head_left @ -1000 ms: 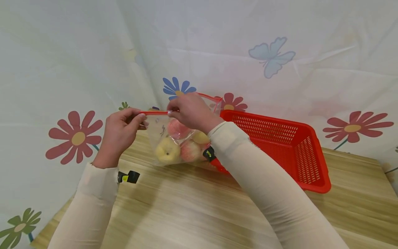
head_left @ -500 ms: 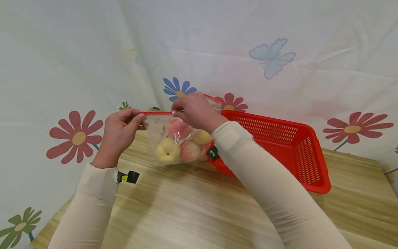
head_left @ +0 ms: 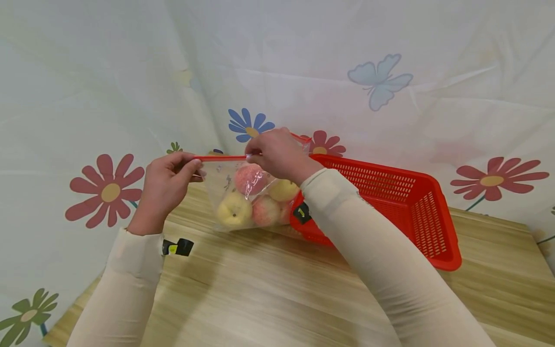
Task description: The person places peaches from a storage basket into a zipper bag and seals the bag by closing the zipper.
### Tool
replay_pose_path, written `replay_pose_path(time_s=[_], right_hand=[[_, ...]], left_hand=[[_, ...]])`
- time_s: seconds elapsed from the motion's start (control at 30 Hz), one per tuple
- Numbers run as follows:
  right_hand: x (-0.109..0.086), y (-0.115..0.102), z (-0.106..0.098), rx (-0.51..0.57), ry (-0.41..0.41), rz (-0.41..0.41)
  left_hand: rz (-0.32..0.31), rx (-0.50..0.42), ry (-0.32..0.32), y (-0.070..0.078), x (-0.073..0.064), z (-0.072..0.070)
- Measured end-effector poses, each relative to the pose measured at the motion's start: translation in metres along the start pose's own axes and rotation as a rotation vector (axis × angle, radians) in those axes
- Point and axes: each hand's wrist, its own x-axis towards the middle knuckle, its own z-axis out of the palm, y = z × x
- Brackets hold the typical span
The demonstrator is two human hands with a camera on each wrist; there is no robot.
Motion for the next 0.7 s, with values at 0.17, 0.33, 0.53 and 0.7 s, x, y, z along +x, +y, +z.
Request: replay_pose_path(time_s=[0.17,0.33,0.53,0.7], right_hand=[[-0.002,0.003,-0.001,-0.007,0.011,-0.008],[-0.003,0.006,-0.004,-0.026,0.017,-0.021],[-0.005,0.01,-0.007,-0.055,0.018,-0.039],[-0.006,0.013,-0.009,-0.077,0.02,-0.03]], left_hand=[[0.001,-0.012,-0.002,-0.001,0.0,-0.001],[0.002,-0.007,0.009,-0.003,-0.001,-0.002],[0.005,0.002,0.02,-0.004,0.0,-0.003],[0.004,-0.023,0.027,-0.006,-0.001,-0.003]])
